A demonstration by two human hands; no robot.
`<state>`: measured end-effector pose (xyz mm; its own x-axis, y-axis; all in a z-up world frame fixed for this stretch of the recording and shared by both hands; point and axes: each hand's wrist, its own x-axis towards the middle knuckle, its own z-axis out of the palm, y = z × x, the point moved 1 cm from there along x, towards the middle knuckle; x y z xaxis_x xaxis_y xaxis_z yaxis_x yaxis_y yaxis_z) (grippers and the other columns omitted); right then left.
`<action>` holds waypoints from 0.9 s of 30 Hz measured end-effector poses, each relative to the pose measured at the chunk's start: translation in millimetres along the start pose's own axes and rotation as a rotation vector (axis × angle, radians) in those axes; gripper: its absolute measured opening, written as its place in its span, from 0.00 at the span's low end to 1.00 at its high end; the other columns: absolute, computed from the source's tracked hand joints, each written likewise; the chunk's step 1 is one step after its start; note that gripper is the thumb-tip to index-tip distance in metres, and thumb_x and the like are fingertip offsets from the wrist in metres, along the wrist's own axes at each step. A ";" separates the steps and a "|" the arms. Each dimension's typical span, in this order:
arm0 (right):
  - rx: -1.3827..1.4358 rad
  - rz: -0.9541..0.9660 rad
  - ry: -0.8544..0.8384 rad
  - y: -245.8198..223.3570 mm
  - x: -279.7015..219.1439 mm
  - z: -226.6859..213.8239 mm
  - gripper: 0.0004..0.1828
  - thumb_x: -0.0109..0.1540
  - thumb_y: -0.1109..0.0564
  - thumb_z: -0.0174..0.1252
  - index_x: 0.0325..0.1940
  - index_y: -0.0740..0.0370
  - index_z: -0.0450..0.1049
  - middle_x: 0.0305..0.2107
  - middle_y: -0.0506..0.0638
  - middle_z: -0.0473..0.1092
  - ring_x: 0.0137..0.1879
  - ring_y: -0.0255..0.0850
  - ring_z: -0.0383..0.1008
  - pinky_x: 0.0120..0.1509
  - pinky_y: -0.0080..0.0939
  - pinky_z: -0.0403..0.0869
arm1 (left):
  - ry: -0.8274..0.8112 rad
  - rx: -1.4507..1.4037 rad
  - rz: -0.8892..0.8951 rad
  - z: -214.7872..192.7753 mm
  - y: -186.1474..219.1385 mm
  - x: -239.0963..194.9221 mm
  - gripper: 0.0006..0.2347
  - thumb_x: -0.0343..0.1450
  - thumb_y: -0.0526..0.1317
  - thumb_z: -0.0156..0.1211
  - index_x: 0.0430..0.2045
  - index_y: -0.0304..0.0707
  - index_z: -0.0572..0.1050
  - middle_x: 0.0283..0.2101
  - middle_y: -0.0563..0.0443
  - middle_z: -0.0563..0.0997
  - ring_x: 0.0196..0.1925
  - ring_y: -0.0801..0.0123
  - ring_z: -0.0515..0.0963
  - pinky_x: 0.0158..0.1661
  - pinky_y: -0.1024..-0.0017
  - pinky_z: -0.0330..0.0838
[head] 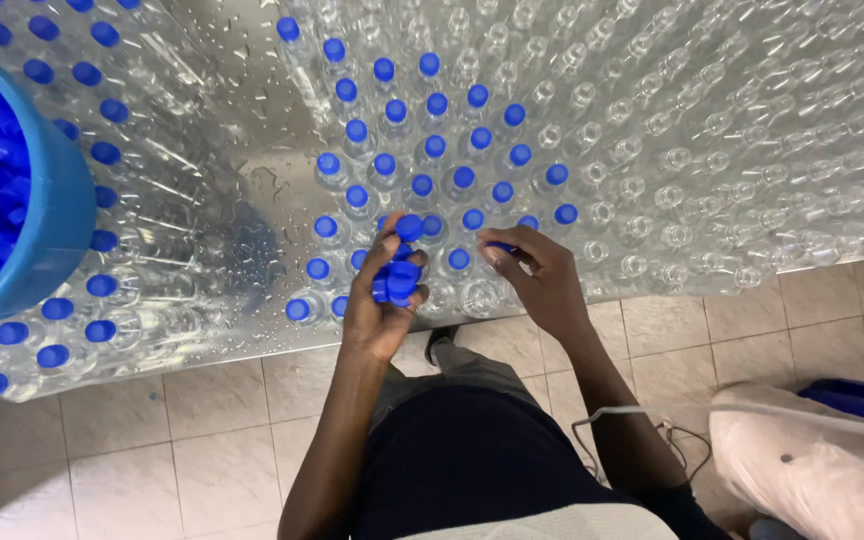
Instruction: The person takes blue bottle caps from a blue basin and screws them onto clear plastic bottles arranged on a metal table. The person repeatedly picks up caps and secures them onto the bottle openings.
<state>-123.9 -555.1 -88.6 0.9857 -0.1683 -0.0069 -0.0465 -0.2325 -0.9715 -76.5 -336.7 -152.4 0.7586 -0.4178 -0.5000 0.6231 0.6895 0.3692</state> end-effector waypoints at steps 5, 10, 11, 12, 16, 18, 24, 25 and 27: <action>0.005 0.184 -0.145 21.0 -20.1 15.6 0.19 0.65 0.62 0.71 0.61 0.63 0.84 0.33 0.60 0.81 0.36 0.42 0.82 0.41 0.39 0.84 | 0.046 -0.038 0.114 -22.7 27.0 -33.3 0.22 0.76 0.41 0.64 0.68 0.48 0.71 0.53 0.52 0.76 0.47 0.68 0.76 0.26 0.76 0.74; -0.060 0.169 -0.144 18.1 -40.3 42.1 0.21 0.60 0.63 0.75 0.58 0.65 0.84 0.43 0.65 0.80 0.47 0.50 0.84 0.51 0.47 0.84 | 0.100 -0.070 0.231 -71.4 67.6 -64.7 0.23 0.76 0.43 0.65 0.69 0.50 0.70 0.52 0.54 0.74 0.46 0.70 0.75 0.25 0.77 0.76; -0.063 0.162 -0.145 16.0 -43.3 48.2 0.21 0.60 0.63 0.75 0.58 0.65 0.84 0.43 0.65 0.80 0.47 0.50 0.84 0.51 0.47 0.84 | 0.094 -0.073 0.236 -76.5 72.7 -70.6 0.23 0.76 0.43 0.65 0.69 0.50 0.70 0.52 0.54 0.74 0.46 0.70 0.75 0.25 0.77 0.76; -0.078 0.215 -0.104 14.7 -47.5 54.5 0.19 0.63 0.62 0.73 0.59 0.65 0.84 0.41 0.65 0.80 0.39 0.49 0.84 0.44 0.46 0.85 | 0.106 -0.050 0.251 -82.5 77.9 -77.6 0.23 0.77 0.43 0.64 0.70 0.50 0.70 0.52 0.54 0.75 0.46 0.70 0.75 0.26 0.77 0.76; -0.133 0.185 0.051 21.6 -50.3 79.8 0.08 0.68 0.62 0.67 0.52 0.65 0.84 0.45 0.62 0.78 0.35 0.49 0.85 0.38 0.43 0.87 | 0.111 -0.039 0.240 -95.4 85.9 -95.2 0.23 0.76 0.43 0.64 0.70 0.48 0.70 0.50 0.53 0.75 0.46 0.69 0.75 0.26 0.75 0.78; -0.118 0.220 0.086 21.7 -51.5 91.2 0.09 0.68 0.61 0.67 0.52 0.67 0.84 0.47 0.61 0.76 0.34 0.47 0.84 0.37 0.40 0.87 | 0.114 -0.015 0.198 -111.6 79.6 -95.2 0.23 0.76 0.43 0.63 0.70 0.49 0.70 0.48 0.52 0.75 0.45 0.69 0.75 0.26 0.75 0.78; -0.290 0.279 0.199 35.6 -58.2 107.5 0.19 0.71 0.52 0.65 0.59 0.69 0.80 0.42 0.63 0.73 0.32 0.50 0.81 0.33 0.46 0.84 | 0.082 0.067 0.076 -111.8 77.1 -95.7 0.22 0.76 0.43 0.62 0.68 0.48 0.72 0.48 0.50 0.74 0.46 0.67 0.76 0.26 0.73 0.77; -0.430 0.260 0.197 42.6 -59.8 107.7 0.24 0.73 0.47 0.64 0.65 0.69 0.78 0.39 0.65 0.72 0.34 0.54 0.81 0.34 0.54 0.81 | 0.071 0.085 0.056 -112.5 77.3 -95.0 0.22 0.76 0.43 0.62 0.68 0.48 0.72 0.50 0.49 0.74 0.47 0.66 0.76 0.26 0.71 0.78; -0.309 0.395 0.190 28.8 -57.3 111.3 0.22 0.74 0.46 0.58 0.63 0.65 0.79 0.31 0.59 0.73 0.26 0.47 0.78 0.27 0.45 0.79 | 0.049 0.103 0.028 -113.2 79.9 -90.0 0.22 0.76 0.42 0.61 0.68 0.48 0.72 0.50 0.50 0.74 0.47 0.66 0.76 0.26 0.70 0.78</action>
<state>-163.8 -445.5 -142.6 0.8379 -0.4640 -0.2872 -0.4819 -0.3822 -0.7885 -116.5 -177.1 -166.5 0.7675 -0.3682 -0.5247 0.6198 0.6354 0.4607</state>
